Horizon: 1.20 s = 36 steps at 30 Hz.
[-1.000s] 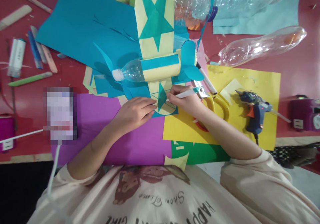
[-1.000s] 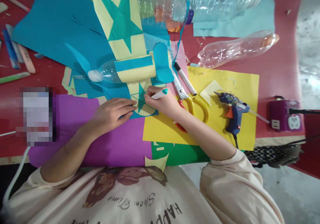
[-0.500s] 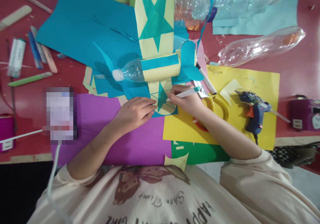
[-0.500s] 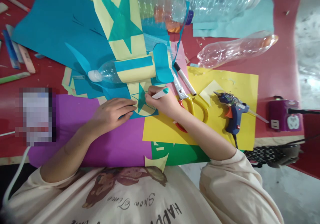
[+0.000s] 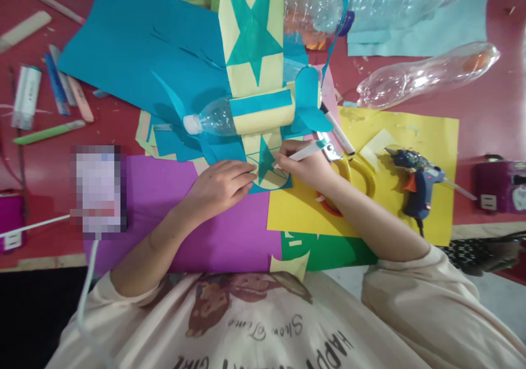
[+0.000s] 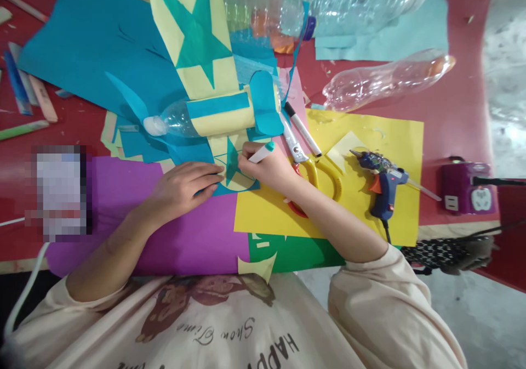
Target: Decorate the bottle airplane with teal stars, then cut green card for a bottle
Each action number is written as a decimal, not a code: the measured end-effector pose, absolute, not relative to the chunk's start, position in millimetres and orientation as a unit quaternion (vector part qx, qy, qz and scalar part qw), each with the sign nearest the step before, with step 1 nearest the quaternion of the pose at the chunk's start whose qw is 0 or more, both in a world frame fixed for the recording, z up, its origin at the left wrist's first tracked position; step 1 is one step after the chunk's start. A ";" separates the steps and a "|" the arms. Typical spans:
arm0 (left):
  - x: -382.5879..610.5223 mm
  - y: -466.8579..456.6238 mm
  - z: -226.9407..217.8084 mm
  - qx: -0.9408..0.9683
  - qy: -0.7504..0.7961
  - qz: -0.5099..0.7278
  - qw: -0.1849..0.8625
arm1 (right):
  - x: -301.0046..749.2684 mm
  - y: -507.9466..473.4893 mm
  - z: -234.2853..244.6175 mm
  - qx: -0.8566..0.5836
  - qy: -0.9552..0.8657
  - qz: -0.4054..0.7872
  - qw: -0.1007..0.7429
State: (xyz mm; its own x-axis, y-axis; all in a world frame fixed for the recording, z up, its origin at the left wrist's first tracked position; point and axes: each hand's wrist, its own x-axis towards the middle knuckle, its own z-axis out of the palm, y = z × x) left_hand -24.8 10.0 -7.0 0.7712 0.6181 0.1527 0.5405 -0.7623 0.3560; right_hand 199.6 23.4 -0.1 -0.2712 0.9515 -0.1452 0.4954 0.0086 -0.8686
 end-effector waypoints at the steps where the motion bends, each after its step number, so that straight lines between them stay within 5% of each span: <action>1: -24.8 9.9 -7.0 0.930 0.312 0.132 0.146 | 199.5 23.7 0.2 -0.547 -0.658 0.445 0.264; 36: -24.8 9.6 -7.2 0.929 0.306 0.141 0.152 | 200.4 25.0 -1.1 -0.550 -0.662 0.431 0.272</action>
